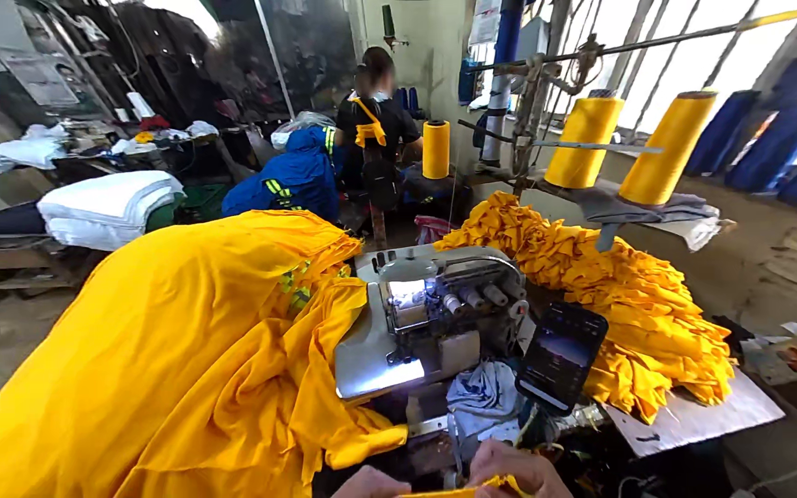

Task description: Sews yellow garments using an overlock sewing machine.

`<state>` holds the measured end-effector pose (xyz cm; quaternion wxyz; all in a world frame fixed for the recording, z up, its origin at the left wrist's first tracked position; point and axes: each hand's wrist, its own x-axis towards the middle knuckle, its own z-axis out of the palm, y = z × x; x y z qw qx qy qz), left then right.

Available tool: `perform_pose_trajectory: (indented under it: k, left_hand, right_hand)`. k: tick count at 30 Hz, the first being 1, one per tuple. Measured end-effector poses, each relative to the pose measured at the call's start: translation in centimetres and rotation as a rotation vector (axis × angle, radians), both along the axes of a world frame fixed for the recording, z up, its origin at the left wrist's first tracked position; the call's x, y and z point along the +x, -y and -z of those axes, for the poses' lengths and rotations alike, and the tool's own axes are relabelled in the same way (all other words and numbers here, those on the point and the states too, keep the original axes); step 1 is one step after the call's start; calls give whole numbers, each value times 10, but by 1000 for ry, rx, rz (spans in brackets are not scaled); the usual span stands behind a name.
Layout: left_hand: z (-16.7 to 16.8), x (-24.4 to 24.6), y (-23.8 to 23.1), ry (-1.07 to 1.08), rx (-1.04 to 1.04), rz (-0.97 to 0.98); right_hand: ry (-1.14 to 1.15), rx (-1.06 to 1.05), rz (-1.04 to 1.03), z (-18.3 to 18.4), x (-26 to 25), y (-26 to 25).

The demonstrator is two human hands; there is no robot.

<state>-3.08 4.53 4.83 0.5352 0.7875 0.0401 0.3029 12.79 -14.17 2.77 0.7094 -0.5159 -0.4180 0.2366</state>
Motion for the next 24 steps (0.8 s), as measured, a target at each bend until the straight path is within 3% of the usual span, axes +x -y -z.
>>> perform_pose_trajectory:
  k: [6, 10, 13, 19, 24]
  left_hand:
    - [3, 2, 14, -106, -228, -169]
    - [6, 8, 28, -82, -317, -134]
    - [9, 11, 35, -63, -355, -162]
    - [8, 11, 33, -117, -161, -26]
    - [11, 8, 17, -47, 139, -91]
  right_hand:
    - [-85, -126, 330, -3, -20, -14]
    - [158, -146, 332, 2, -29, -22]
    - [189, -144, 319, 4, -33, -24]
    - [282, -157, 275, 9, -36, -23]
    - [258, -126, 259, 6, -33, -18]
